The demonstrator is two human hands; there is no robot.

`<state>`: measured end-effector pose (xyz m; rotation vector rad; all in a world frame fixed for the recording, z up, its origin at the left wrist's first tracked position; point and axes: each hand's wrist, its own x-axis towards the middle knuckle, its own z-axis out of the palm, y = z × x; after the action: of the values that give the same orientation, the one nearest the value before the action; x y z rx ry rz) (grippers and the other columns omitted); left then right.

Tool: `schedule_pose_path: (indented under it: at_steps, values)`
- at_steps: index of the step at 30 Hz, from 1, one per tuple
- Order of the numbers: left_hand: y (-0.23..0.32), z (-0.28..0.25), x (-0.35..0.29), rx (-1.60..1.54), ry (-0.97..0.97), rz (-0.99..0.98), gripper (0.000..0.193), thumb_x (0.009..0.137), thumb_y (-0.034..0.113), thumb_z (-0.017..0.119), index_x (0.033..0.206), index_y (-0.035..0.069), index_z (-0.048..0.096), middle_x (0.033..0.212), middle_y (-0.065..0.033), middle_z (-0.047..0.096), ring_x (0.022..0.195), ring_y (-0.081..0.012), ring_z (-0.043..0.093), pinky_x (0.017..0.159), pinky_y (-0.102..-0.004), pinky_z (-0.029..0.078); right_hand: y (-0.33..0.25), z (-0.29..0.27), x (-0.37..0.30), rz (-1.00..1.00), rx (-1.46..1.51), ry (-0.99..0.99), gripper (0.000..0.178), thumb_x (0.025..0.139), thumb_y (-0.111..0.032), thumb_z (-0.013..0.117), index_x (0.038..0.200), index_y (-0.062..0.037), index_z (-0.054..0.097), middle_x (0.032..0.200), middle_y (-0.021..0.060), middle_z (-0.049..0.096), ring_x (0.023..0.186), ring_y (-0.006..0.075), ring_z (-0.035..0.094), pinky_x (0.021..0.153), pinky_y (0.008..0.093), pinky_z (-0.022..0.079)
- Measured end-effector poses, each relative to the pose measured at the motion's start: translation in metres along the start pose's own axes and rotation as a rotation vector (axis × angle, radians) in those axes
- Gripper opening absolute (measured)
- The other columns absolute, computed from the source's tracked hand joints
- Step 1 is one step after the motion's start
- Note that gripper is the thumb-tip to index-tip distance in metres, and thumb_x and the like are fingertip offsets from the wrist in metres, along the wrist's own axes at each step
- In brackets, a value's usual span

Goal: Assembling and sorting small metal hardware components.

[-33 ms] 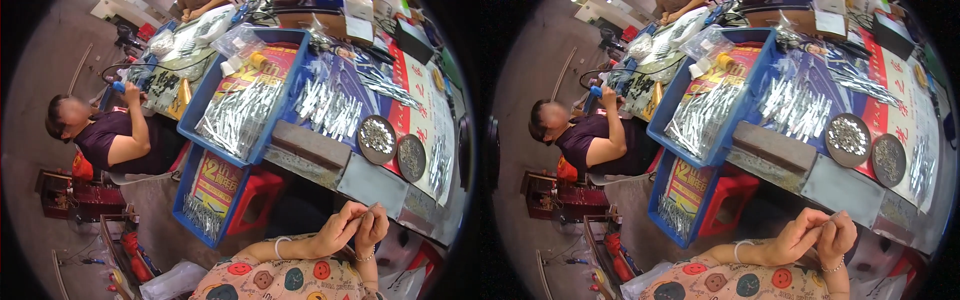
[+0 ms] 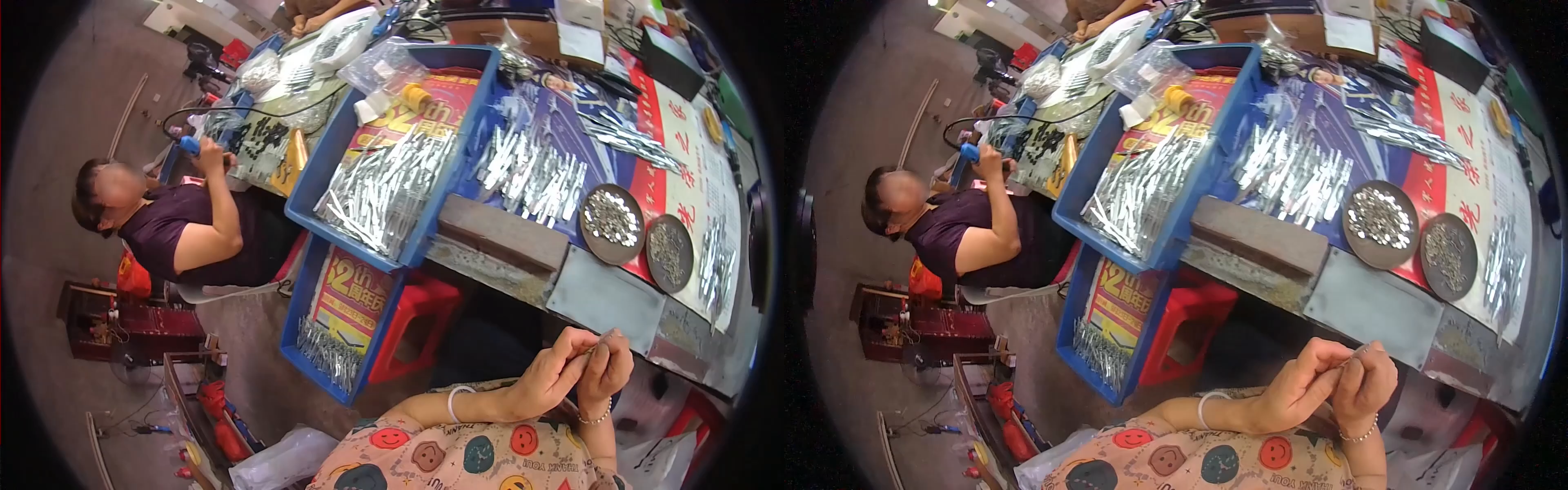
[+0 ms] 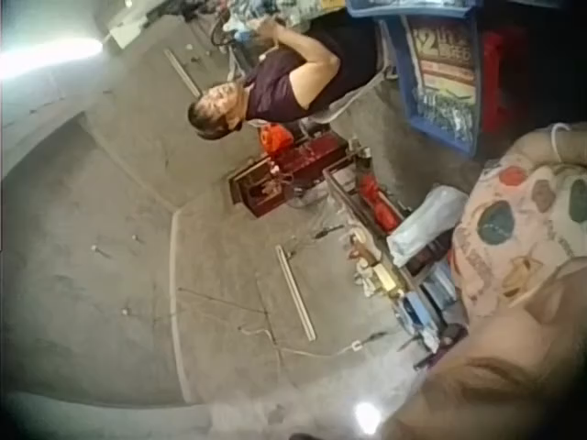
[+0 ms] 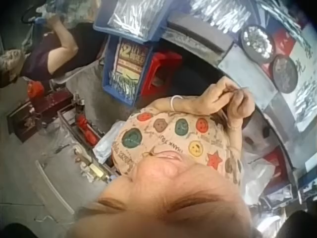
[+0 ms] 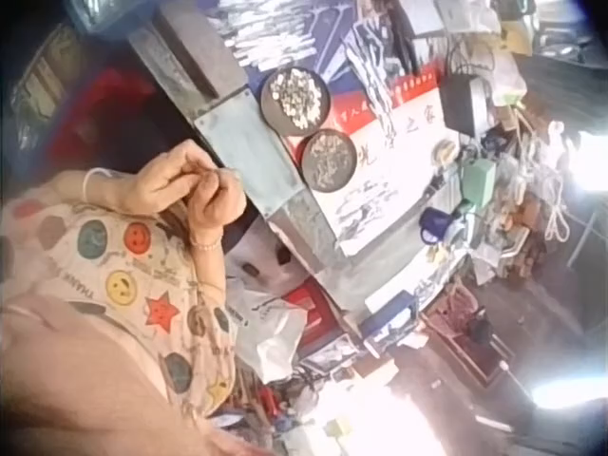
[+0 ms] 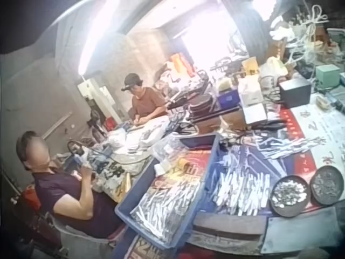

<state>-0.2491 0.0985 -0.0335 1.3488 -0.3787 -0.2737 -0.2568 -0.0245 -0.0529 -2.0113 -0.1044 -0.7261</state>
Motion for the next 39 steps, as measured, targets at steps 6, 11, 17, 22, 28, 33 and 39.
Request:
schedule_pose_path:
  at_steps: [6,11,17,22,28,33,39]
  values:
    - [-0.012,0.014,-0.006,0.185,0.081,0.094,0.026,0.095,0.000,0.043,0.120,-0.003,0.043,0.096,-0.0155,0.062,0.084,-0.0176,0.063,0.072,-0.0263,0.049,0.009,-0.002,-0.008,-0.010,-0.083,-0.052,0.024,0.091,-0.013,0.048,0.070,-0.0023,0.045,0.061,0.0105,0.046,0.047,0.0240,0.042,0.045,0.0340,0.032]
    - [-0.011,0.022,-0.009,0.156,0.055,0.067,0.024,0.095,0.000,0.044,0.119,-0.003,0.042,0.093,-0.0117,0.062,0.082,-0.0115,0.061,0.071,-0.0245,0.049,0.012,-0.013,-0.008,0.298,0.475,0.006,0.035,0.096,-0.022,0.045,0.068,-0.0019,0.041,0.058,0.0032,0.043,0.049,0.0101,0.038,0.045,0.0262,0.030]
    - [-0.018,0.021,-0.013,0.099,0.036,0.007,0.022,0.094,0.001,0.046,0.116,-0.004,0.041,0.096,-0.0125,0.060,0.085,-0.0121,0.060,0.073,-0.0245,0.049,0.006,-0.024,-0.006,0.283,0.260,-0.136,0.018,0.076,-0.004,0.059,0.067,-0.0034,0.043,0.058,0.0060,0.044,0.046,0.0141,0.041,0.043,0.0277,0.032]
    - [-0.018,0.017,-0.015,0.141,0.146,0.001,0.022,0.093,0.002,0.047,0.114,-0.003,0.047,0.091,-0.0141,0.060,0.077,-0.0157,0.062,0.065,-0.0276,0.050,0.012,-0.004,-0.003,-0.046,-0.062,-0.061,0.010,0.075,-0.002,0.058,0.069,-0.0043,0.051,0.058,0.0099,0.043,0.044,0.0262,0.044,0.041,0.0356,0.034]
    - [-0.006,0.000,-0.004,-0.366,0.079,-0.270,0.017,0.095,0.003,0.045,0.112,0.002,0.040,0.081,-0.0028,0.051,0.064,-0.0041,0.041,0.056,-0.0180,0.035,0.008,-0.013,0.012,0.609,0.702,-0.279,0.048,0.101,-0.038,0.035,0.072,-0.0026,0.049,0.061,-0.0017,0.047,0.052,0.0043,0.043,0.043,0.0202,0.035]
    - [-0.006,-0.010,0.001,-0.724,0.002,-0.648,0.016,0.096,0.008,0.044,0.112,0.008,0.043,0.071,-0.0016,0.044,0.054,-0.0040,0.030,0.045,-0.0176,0.023,0.016,-0.024,0.005,0.631,0.677,-0.310,0.047,0.101,-0.037,0.036,0.072,-0.0032,0.049,0.061,-0.0009,0.047,0.052,0.0051,0.043,0.044,0.0192,0.036]
    - [-0.007,-0.019,0.002,-1.059,-0.160,-0.894,0.020,0.095,0.010,0.044,0.115,0.011,0.046,0.065,0.0016,0.040,0.043,-0.0024,0.024,0.039,-0.0171,0.022,0.024,-0.033,0.005,0.627,0.630,-0.381,0.043,0.101,-0.035,0.038,0.074,-0.0033,0.050,0.059,0.0006,0.048,0.051,0.0083,0.046,0.047,0.0226,0.039]
